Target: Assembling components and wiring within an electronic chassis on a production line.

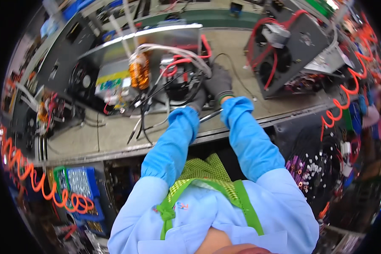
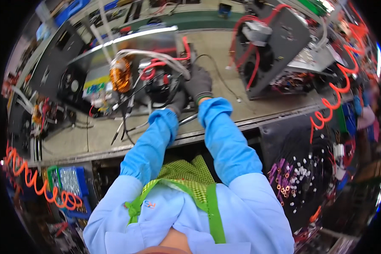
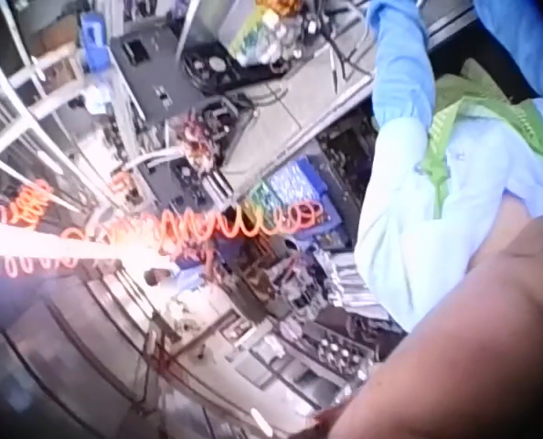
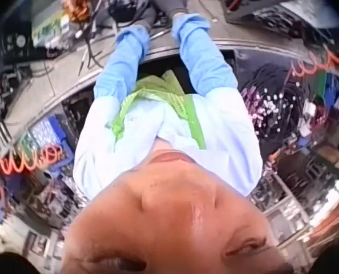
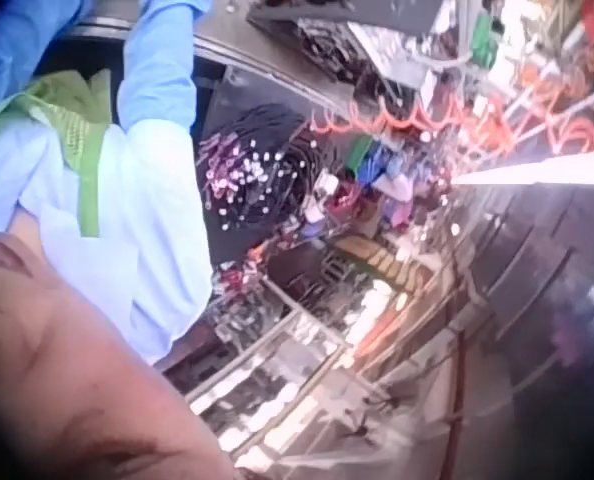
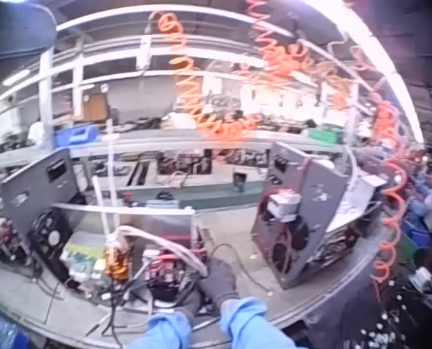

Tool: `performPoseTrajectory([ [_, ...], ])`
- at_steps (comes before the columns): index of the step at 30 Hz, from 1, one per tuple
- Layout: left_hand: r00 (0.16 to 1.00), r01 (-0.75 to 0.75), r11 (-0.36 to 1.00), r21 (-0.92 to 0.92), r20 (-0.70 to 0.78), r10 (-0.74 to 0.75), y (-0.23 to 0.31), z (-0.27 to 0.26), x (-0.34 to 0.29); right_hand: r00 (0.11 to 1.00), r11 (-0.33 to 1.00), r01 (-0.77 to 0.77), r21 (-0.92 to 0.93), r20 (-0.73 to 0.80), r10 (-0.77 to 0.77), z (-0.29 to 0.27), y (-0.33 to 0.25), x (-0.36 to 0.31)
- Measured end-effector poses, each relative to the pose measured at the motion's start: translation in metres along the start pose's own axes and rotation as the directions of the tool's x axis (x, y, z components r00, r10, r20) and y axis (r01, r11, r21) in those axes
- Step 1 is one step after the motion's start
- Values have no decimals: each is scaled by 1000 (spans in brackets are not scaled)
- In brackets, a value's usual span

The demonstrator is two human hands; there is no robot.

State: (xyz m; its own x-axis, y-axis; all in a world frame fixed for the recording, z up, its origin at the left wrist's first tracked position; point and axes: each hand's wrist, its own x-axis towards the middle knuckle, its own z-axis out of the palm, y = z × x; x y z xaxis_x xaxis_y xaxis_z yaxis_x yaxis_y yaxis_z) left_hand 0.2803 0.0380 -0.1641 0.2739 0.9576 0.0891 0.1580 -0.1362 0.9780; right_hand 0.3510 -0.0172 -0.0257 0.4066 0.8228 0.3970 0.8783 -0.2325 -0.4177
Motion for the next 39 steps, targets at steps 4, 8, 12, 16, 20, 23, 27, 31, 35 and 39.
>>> performPoseTrajectory([
  [4,994,-36,996,-84,99,44,5,10,1,991,994,-102,-46,85,105,-16,1,-5],
  [8,991,-2,990,-138,130,21,10,3,2,986,991,-120,-50,108,125,-23,-4,-6],
  [12,987,38,983,-179,158,-9,23,0,-2,982,984,-175,-28,71,177,-22,4,-5],
  [16,975,102,973,-209,217,-56,28,-1,-15,983,991,-123,-45,131,128,-24,-8,-3],
  [20,963,147,967,-209,251,-92,31,-2,-24,966,985,-173,-16,195,173,-34,-3,-2],
  [23,950,198,956,-216,282,-133,37,-4,-22,983,987,-154,-35,98,157,-25,-3,-5],
  [27,944,256,938,-235,269,-190,46,-4,-21,959,985,-170,-22,225,171,-32,-2,-3],
  [31,933,302,920,-251,278,-231,49,-6,-30,975,987,-147,-69,157,156,-22,-4,1],
  [35,927,329,907,-264,272,-257,56,5,-49,974,984,-179,-23,137,180,-24,7,-3],
  [39,905,401,867,-295,274,-326,61,-16,-26,987,992,-125,1,104,125,-23,-7,-5],
])
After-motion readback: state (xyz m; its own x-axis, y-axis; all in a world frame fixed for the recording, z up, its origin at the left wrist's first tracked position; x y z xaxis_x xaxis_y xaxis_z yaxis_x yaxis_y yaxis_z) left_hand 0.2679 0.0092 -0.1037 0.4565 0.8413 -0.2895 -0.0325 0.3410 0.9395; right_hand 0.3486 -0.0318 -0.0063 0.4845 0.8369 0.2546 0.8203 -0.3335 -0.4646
